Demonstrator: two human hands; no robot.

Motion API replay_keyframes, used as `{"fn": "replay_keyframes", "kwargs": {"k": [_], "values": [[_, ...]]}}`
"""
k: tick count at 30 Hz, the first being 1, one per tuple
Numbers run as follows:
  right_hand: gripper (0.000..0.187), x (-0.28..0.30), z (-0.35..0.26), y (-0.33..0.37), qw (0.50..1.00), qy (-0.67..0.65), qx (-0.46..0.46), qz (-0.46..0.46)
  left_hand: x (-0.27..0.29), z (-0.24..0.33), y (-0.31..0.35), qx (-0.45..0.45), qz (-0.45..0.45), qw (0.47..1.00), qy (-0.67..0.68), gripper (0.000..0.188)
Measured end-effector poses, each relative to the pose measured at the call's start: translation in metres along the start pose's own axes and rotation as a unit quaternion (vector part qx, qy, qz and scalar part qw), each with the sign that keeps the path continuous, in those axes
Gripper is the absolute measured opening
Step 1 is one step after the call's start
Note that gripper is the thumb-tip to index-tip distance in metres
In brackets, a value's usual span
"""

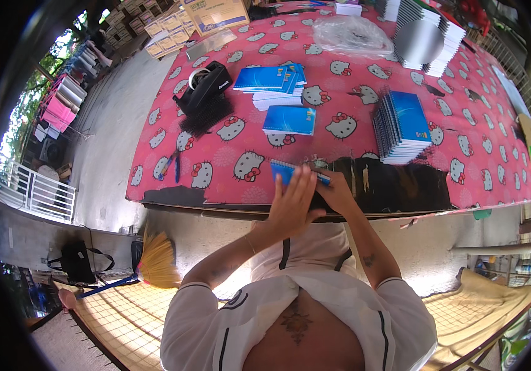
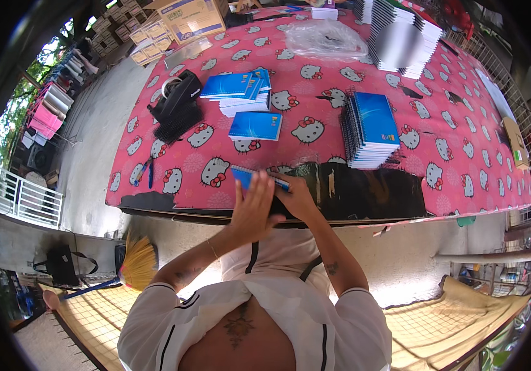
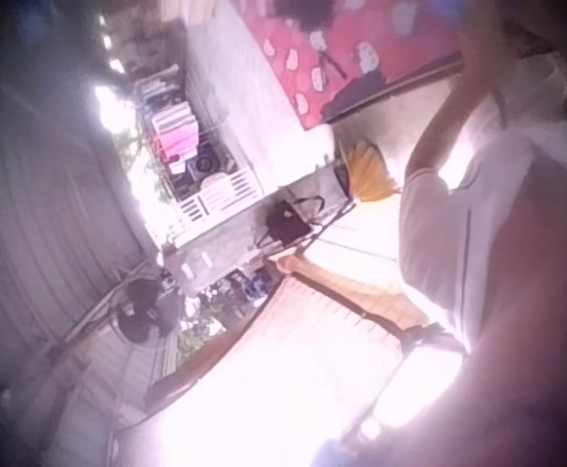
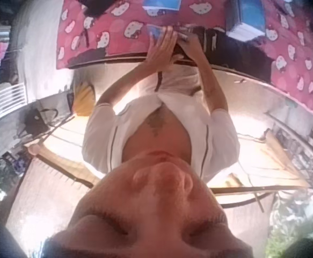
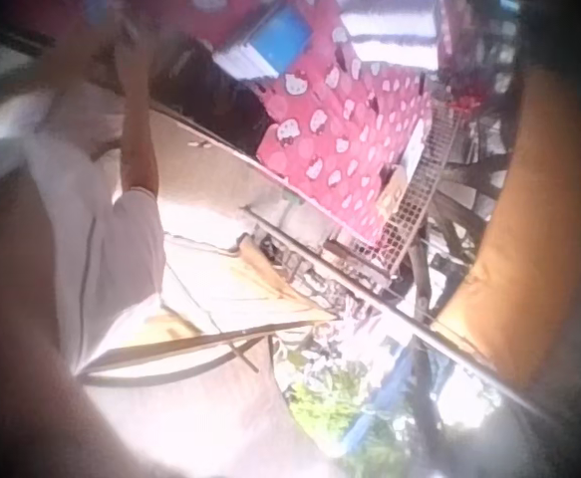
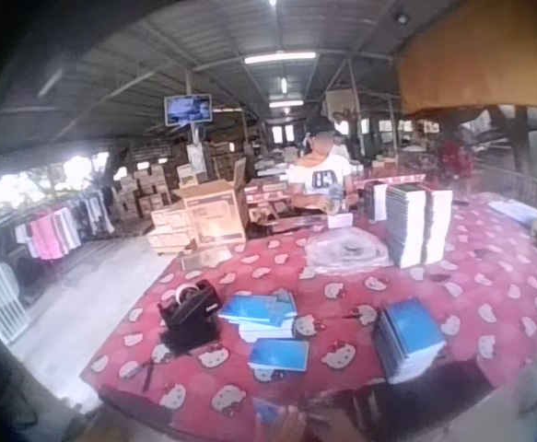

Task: The person applies small adhesive labels to the covers of blue booklets and places them in a stack on a table.

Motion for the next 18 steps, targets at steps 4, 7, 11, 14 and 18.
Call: {"fn": "replay_keyframes", "kwargs": {"k": [4,7,11,14,18], "values": [[0.036,0.0,0.009,0.001,0.998,-0.037,-0.024,-0.054,0.016,-0.01,-0.025,-0.003,0.017,0.999,-0.045,0.087],[0.034,-0.003,0.005,-0.001,1.0,0.013,-0.01,0.002,-0.032,-0.001,0.016,-0.041,0.028,0.999,0.006,0.087],[0.035,0.0,0.002,0.001,0.997,-0.01,-0.067,-0.037,0.005,-0.008,-0.017,-0.011,-0.004,1.0,0.001,0.088],[0.035,-0.001,0.001,0.0,0.999,-0.012,-0.044,-0.021,-0.008,-0.004,0.001,-0.027,-0.011,0.999,0.014,0.083],[0.033,-0.003,-0.003,-0.001,0.999,0.033,0.02,-0.002,0.026,-0.014,-0.003,-0.013,0.063,0.998,0.021,0.059]]}}
Point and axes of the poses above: each hand's wrist, its own y-axis away from the middle knuckle, its own x-axis out of the back of the hand, z = x × y, the point moved 5 cm from there along -y, towards the middle knuckle, and after that the axes turned 13 degrees about -z, right-handed, at the moved point
